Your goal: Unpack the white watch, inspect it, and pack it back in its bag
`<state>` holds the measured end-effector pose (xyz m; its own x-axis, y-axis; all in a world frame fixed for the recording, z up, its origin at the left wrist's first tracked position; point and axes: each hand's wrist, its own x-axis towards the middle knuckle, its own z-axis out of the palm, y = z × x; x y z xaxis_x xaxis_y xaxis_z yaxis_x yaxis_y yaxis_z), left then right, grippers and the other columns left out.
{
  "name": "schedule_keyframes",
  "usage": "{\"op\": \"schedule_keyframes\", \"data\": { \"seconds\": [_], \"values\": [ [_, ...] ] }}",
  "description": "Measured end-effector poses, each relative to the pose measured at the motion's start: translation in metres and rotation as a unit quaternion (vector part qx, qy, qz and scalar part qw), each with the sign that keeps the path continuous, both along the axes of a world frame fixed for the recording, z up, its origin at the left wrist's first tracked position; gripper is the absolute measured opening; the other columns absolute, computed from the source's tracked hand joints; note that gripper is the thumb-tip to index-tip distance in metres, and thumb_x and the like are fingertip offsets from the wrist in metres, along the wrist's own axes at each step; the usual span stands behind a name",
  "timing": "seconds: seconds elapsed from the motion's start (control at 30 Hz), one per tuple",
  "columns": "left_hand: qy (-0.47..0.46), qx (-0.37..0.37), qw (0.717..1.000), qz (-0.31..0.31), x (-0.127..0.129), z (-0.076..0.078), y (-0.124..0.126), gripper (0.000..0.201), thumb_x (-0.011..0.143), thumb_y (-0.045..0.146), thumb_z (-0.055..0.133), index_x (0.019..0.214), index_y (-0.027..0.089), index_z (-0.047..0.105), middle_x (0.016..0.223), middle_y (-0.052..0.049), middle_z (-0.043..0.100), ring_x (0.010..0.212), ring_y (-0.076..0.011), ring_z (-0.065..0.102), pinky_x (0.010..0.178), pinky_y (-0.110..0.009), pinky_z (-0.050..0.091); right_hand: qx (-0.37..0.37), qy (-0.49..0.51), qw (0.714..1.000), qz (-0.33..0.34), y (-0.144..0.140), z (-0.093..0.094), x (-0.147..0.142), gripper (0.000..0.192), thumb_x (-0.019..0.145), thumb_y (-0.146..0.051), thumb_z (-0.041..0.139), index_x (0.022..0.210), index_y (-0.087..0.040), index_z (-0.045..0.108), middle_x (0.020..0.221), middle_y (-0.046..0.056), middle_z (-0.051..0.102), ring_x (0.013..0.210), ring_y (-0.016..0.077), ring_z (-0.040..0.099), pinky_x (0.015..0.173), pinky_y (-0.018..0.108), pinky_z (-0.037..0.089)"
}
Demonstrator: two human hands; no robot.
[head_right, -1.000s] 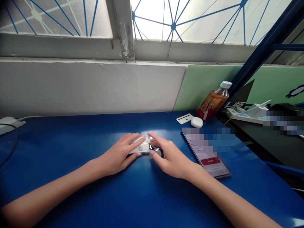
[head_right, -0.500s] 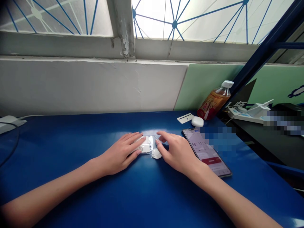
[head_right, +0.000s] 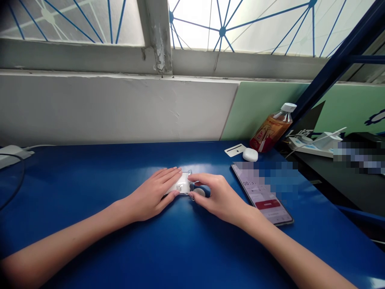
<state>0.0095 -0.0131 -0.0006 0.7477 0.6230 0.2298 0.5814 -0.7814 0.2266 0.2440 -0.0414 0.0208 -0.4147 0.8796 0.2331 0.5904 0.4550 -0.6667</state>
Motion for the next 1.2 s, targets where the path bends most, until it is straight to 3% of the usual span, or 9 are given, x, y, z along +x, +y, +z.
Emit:
{"op": "schedule_keyframes", "data": {
  "seconds": [0.23, 0.5, 0.8, 1.2],
  "values": [
    [0.001, 0.005, 1.000, -0.003, 0.001, 0.001, -0.001, 0.047, 0.101, 0.036, 0.036, 0.140, 0.011, 0.041, 0.144, -0.015, 0.046, 0.135, -0.0272, 0.041, 0.110, -0.045, 0.033, 0.081, -0.068, 0.994, 0.003, 0.001, -0.009, 0.001, 0.033, 0.086, -0.028, 0.063, 0.117, -0.020, 0.066, 0.122, 0.010, 0.067, 0.111, 0.0259, 0.063, 0.095, 0.041, 0.053],
    [0.016, 0.003, 1.000, 0.005, 0.001, 0.000, 0.000, 0.048, 0.101, 0.037, 0.034, 0.141, 0.011, 0.039, 0.146, -0.014, 0.044, 0.136, -0.0273, 0.039, 0.110, -0.045, 0.032, 0.089, -0.083, 0.992, 0.025, 0.001, -0.009, 0.000, 0.029, 0.094, -0.023, 0.050, 0.118, -0.020, 0.066, 0.122, 0.009, 0.067, 0.116, 0.0242, 0.059, 0.098, 0.040, 0.051],
    [0.015, 0.009, 1.000, -0.004, 0.001, 0.001, -0.001, 0.047, 0.101, 0.037, 0.033, 0.141, 0.012, 0.040, 0.145, -0.015, 0.046, 0.135, -0.0276, 0.042, 0.110, -0.045, 0.033, 0.109, -0.064, 0.992, -0.004, 0.000, -0.015, -0.006, 0.030, 0.094, -0.018, 0.047, 0.114, -0.022, 0.068, 0.114, 0.007, 0.071, 0.110, 0.0246, 0.064, 0.093, 0.042, 0.055],
    [0.014, 0.014, 1.000, 0.006, 0.006, 0.001, -0.006, 0.046, 0.101, 0.037, 0.033, 0.138, 0.011, 0.042, 0.142, -0.017, 0.049, 0.134, -0.0288, 0.042, 0.110, -0.046, 0.032, 0.108, -0.138, 0.984, 0.015, -0.004, -0.016, -0.006, 0.037, 0.096, -0.018, 0.042, 0.127, -0.015, 0.059, 0.127, 0.012, 0.064, 0.120, 0.0256, 0.057, 0.100, 0.042, 0.050]
  ]
}}
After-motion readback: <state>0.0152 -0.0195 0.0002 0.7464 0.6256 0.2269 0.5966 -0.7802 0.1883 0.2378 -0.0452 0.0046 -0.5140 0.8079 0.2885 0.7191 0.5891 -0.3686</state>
